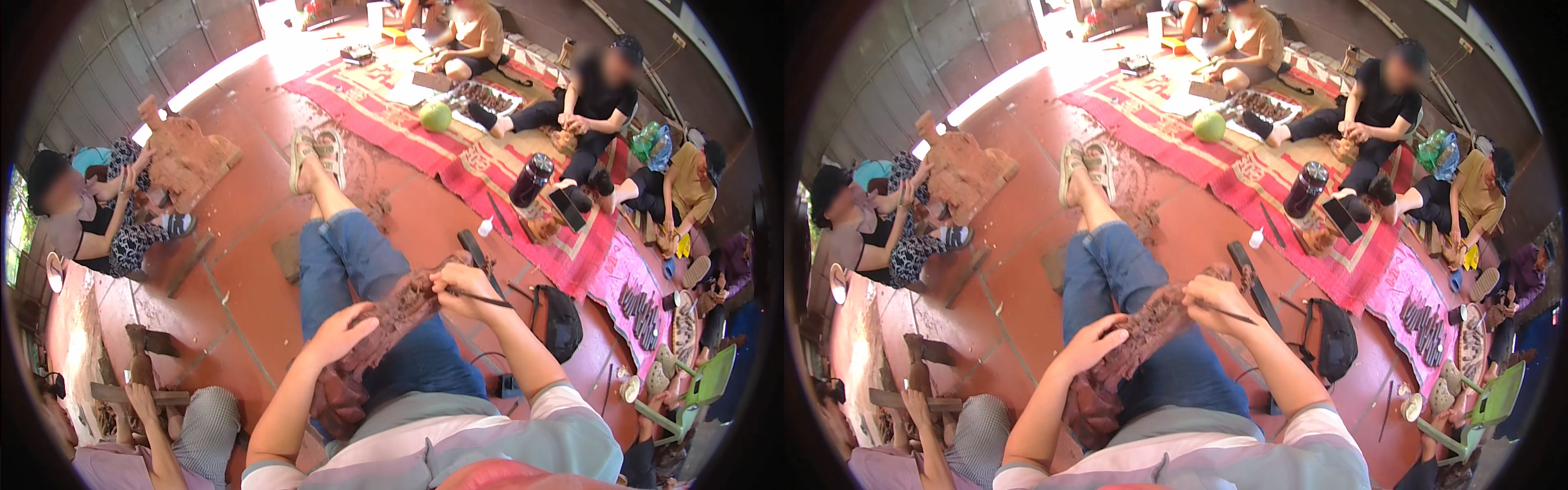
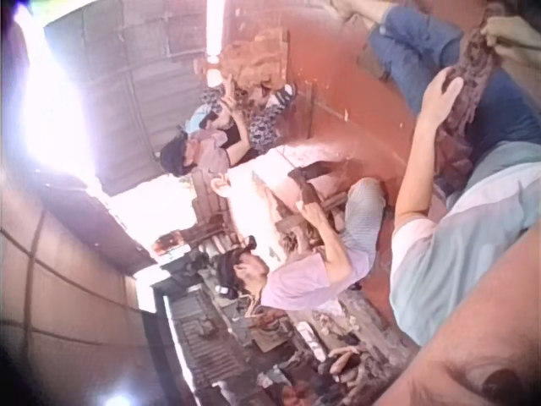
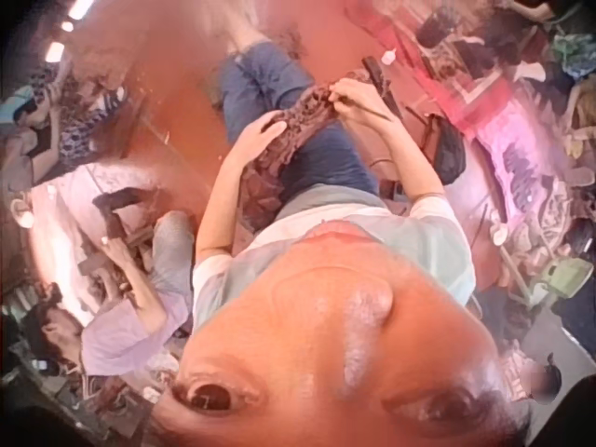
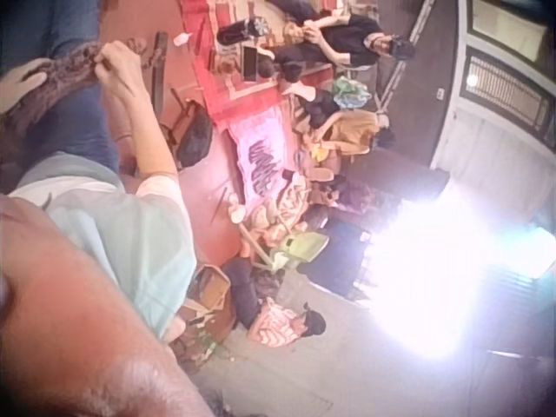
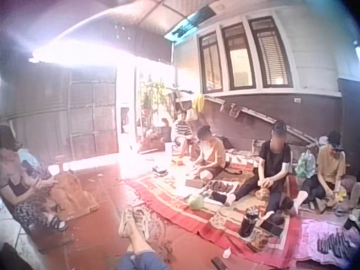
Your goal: The person sits on the floor and carves a long, reddish-brown piece of wood using a small knife. They hold the wood with their left hand and carefully shape the surface with the knife in their right hand, occasionally rotating the piece to access different areas.
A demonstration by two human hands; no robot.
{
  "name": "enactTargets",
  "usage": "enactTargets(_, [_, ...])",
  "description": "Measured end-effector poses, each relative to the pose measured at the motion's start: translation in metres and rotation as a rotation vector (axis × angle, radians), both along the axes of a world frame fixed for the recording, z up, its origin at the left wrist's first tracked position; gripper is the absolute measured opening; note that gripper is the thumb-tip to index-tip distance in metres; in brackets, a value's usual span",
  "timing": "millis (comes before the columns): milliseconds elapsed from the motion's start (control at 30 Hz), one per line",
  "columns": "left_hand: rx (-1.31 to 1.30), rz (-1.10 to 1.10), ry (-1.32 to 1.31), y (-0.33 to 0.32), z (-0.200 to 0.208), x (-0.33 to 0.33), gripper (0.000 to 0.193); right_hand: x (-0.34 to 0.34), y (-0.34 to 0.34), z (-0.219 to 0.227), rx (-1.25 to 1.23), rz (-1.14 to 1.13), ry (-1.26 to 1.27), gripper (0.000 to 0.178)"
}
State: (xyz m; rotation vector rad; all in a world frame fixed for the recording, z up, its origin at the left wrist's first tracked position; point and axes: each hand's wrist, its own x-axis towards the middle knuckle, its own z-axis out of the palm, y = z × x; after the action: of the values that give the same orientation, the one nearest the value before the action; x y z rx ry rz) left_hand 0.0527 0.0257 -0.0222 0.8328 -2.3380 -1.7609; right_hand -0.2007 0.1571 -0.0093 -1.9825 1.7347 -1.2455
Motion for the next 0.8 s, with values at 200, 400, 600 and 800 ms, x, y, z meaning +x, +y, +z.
enactTargets(200, [0.010, 0.011, -0.056, -0.004, 0.003, -0.002, 0.053, 0.001, -0.004, 0.012, 0.047, 0.043, 0.052, 0.014])
enactTargets(400, [-0.009, -0.002, -0.047, -0.003, -0.002, -0.003, 0.054, 0.001, -0.005, 0.012, 0.030, 0.107, 0.132, 0.012])
enactTargets(600, [0.028, 0.006, -0.055, -0.003, -0.007, 0.001, 0.054, -0.002, -0.006, 0.015, 0.098, 0.124, 0.131, 0.011])
enactTargets(800, [0.018, 0.003, -0.067, 0.000, 0.006, -0.002, 0.056, -0.014, -0.013, 0.016, 0.083, 0.120, 0.161, 0.013])
